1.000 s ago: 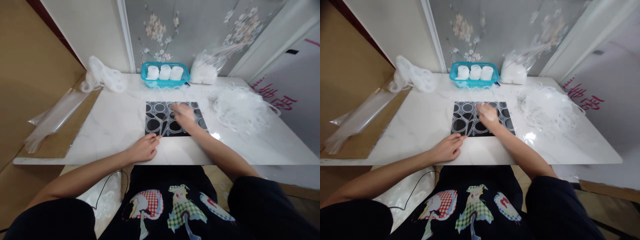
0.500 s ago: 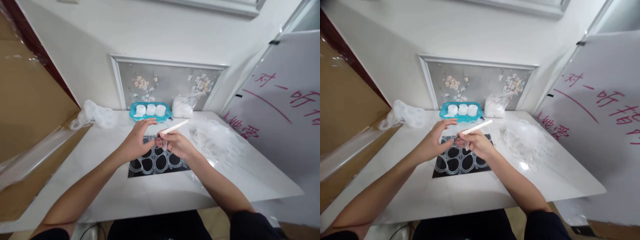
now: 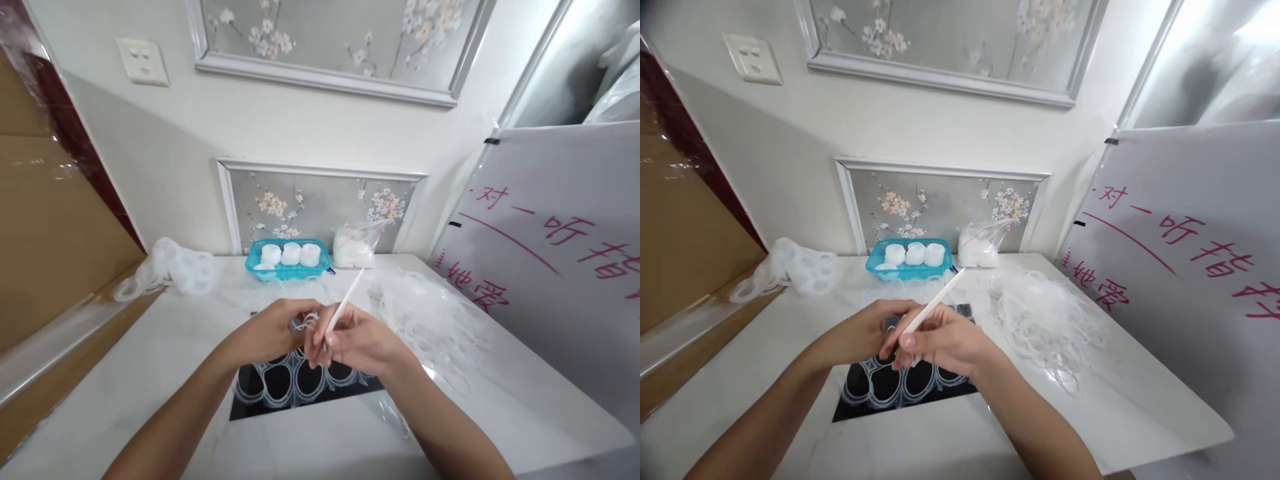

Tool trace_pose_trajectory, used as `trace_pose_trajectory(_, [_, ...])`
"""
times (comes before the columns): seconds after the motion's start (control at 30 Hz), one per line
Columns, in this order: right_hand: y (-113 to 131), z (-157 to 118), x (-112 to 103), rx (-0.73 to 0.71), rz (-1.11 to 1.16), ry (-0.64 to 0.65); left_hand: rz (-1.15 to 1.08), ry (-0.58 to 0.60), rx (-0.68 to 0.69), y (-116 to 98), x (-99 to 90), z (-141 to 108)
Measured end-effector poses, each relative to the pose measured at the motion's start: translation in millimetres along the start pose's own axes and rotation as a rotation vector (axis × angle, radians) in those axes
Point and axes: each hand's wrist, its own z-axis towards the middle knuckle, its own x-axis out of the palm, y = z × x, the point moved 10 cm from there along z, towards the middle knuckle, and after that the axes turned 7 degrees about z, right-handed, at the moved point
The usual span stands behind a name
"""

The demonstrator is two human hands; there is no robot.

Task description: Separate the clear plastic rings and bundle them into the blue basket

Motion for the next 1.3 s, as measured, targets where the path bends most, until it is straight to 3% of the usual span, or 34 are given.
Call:
trace_pose_trajectory(0.07, [9.1, -4.5, 14.2, -0.089, -0.216, 0.038, 0.023, -0.094, -0.095, 15.2, -9.6, 1.0])
trace_pose_trajectory(0.1, [15.8, -6.2, 14.9, -0.164, -0.360, -0.001, 0.045, -0.192, -0.135, 23.6, -21.6, 0.4])
trace_pose_trajectory(0.2, [44.2, -15.9, -3.6, -0.501, -0.916, -0.326, 0.199, -0.536, -0.212, 43.2, -69.6, -11.2])
trace_pose_trajectory(0.27, [45.2, -15.5, -18.6, -0.636, -1.300, -0.478, 0.300, -0.660, -0.220, 49.1, -93.2, -20.0])
trace_pose_trajectory(0.33, [25.9, 2.2, -42.8, -0.578, -1.571, -0.478, 0.338, -0.689, -0.193, 50.2, -105.8, -24.9])
trace_pose_trajectory(0.4, [5.1, 21.5, -73.5, -0.431, -1.667, -0.466, 0.358, -0.680, -0.137, 44.8, -109.8, -27.4])
trace_pose_trajectory(0.47, [-4.6, 31.5, -95.5, -0.333, -1.558, -0.499, 0.395, -0.670, -0.070, 33.3, -108.0, -29.2])
trace_pose_trajectory(0.53, [-6.3, 33.5, -100.5, -0.301, -1.248, -0.507, 0.421, -0.624, 0.005, 19.4, -98.9, -28.8])
trace_pose_trajectory(0.63, [-6.2, 30.7, -77.8, -0.261, -0.674, -0.402, 0.418, -0.511, 0.061, 3.6, -80.2, -26.0])
trace_pose_trajectory(0.73, [-15.8, 27.0, -33.2, -0.096, -0.343, -0.189, 0.395, -0.459, 0.044, -2.3, -68.2, -24.0])
trace_pose_trajectory(0.83, [-33.3, 17.0, 8.2, 0.087, -0.262, 0.023, 0.396, -0.419, 0.060, -2.2, -57.2, -18.4])
trace_pose_trajectory(0.93, [-56.0, 4.8, 31.3, 0.267, -0.290, 0.195, 0.453, -0.388, 0.047, 6.3, -49.9, -11.2])
trace_pose_trajectory(1.0, [-70.7, -0.2, 31.3, 0.393, -0.344, 0.268, 0.402, -0.393, -0.005, 15.0, -52.1, -9.7])
trace_pose_trajectory(1.07, [-75.1, 4.0, 15.8, 0.448, -0.380, 0.234, 0.278, -0.418, -0.013, 15.6, -57.5, -12.7])
trace_pose_trajectory(1.13, [-57.2, 19.1, -13.4, 0.312, -0.381, 0.029, 0.241, -0.460, 0.059, 2.8, -62.6, -19.1])
trace_pose_trajectory(1.2, [-22.4, 26.4, -41.2, 0.034, -0.341, -0.234, 0.330, -0.450, 0.162, -15.2, -58.6, -23.9])
trace_pose_trajectory(1.23, [-5.6, 24.2, -48.4, -0.109, -0.321, -0.326, 0.384, -0.417, 0.201, -21.6, -52.6, -24.4])
trace_pose_trajectory(1.3, [15.3, 16.5, -46.8, -0.293, -0.296, -0.381, 0.446, -0.330, 0.247, -26.4, -37.6, -21.9])
